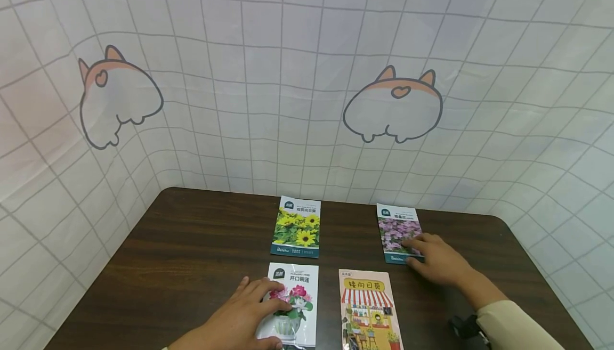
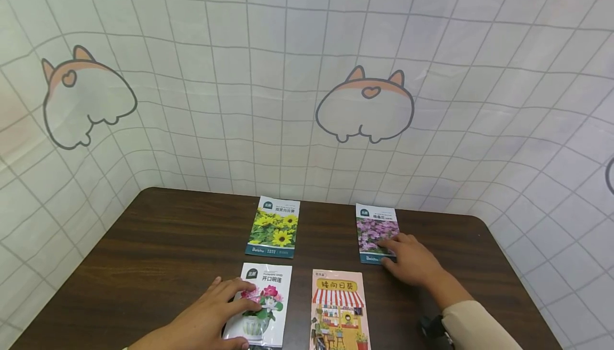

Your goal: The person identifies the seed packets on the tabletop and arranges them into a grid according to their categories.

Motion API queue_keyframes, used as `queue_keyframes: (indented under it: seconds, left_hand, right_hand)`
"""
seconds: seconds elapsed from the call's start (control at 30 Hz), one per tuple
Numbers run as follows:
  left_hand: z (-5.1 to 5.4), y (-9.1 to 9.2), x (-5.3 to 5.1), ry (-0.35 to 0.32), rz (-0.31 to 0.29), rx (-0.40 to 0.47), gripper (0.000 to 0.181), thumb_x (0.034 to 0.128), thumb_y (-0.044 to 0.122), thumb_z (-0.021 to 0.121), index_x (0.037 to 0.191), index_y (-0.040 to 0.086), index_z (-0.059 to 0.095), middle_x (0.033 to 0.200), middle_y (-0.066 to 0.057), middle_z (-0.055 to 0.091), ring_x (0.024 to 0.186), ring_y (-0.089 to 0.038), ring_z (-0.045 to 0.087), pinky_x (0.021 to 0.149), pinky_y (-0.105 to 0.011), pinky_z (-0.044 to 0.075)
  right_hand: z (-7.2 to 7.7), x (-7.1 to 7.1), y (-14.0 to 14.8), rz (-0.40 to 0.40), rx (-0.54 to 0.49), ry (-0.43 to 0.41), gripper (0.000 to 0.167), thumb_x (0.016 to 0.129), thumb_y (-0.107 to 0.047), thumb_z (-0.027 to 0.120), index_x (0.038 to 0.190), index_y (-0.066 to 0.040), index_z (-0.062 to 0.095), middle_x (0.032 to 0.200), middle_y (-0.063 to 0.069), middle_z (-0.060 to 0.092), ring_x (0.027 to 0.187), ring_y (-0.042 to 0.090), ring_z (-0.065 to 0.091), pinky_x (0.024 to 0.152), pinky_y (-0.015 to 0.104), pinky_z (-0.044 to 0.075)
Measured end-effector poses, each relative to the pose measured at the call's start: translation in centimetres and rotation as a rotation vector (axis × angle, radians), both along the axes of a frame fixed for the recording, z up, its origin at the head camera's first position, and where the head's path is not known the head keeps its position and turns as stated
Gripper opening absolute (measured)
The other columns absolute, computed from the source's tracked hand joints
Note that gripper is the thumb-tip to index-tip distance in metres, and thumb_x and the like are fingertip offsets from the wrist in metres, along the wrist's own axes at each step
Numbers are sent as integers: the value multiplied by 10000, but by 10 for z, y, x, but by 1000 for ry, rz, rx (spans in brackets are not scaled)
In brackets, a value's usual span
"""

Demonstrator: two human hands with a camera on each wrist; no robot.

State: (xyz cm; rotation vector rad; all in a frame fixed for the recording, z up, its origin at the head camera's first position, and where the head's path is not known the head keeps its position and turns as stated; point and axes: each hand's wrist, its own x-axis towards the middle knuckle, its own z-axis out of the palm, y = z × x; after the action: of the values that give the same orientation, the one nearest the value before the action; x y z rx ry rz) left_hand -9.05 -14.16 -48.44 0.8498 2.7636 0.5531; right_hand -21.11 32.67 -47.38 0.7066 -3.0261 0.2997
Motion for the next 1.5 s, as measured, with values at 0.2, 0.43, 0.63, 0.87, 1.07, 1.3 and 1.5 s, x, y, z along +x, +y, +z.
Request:
queue_keyframes:
  seconds: [0.2,0.43,0.63,0.87,1.07,1.3,1.5]
  left_hand:
    - [0,0,0,-3,2,2,568,824,714,682,1335,478,605,1499,45,454,1394,-307,391,1144,-729,150]
    - [0,0,-1,13,-8,-3,566,831,717,671,1339,478,600,1497,44,453,1390,-299,394,1141,-731,159]
    - [0,0,-2,-2,-3,-8,569,832,721,665,1343,479,600,1507,50,447,1402,-298,384,1148,-725,148]
    - [1,1,-2,15,-7,-20,575,832,731,660,1343,471,604,1498,55,454,1406,-293,384,1148,-723,156]
    - [1,2,-2,25,-9,-21,576,832,731,661,1341,467,606,1491,60,459,1404,-286,387,1144,-724,168]
    - [1,1,-2,23,-5,-18,574,829,726,666,1342,475,604,1493,54,459,1405,-293,387,1149,-721,159]
    - [0,0,-1,31,-12,-5,561,833,716,676,1334,474,605,1492,54,455,1392,-295,395,1136,-735,168]
  right_hand:
    - [2,-2,-10,-3,14,-19,445,963,-306,711,1374,-147,654,1334,251,567,1226,482,528,907,651,493]
    - [6,-6,-24,29,29,-19,451,957,-303,718,1375,-144,656,1307,231,586,1193,452,561,894,628,511]
    - [5,-11,-34,58,35,-22,453,963,-299,713,1385,-148,649,1300,211,589,1187,435,565,888,611,520]
    - [4,-15,-45,60,38,-32,471,968,-313,705,1409,-162,634,1332,209,575,1204,425,557,904,605,516]
    - [8,-15,-56,71,40,-32,465,970,-305,706,1404,-153,637,1306,188,587,1175,399,572,881,576,528]
    - [9,-15,-66,89,34,-41,463,972,-302,702,1405,-152,636,1323,190,586,1200,405,567,898,583,523]
    - [8,-14,-74,103,38,-44,467,972,-289,700,1414,-157,628,1332,192,578,1205,408,563,891,585,523]
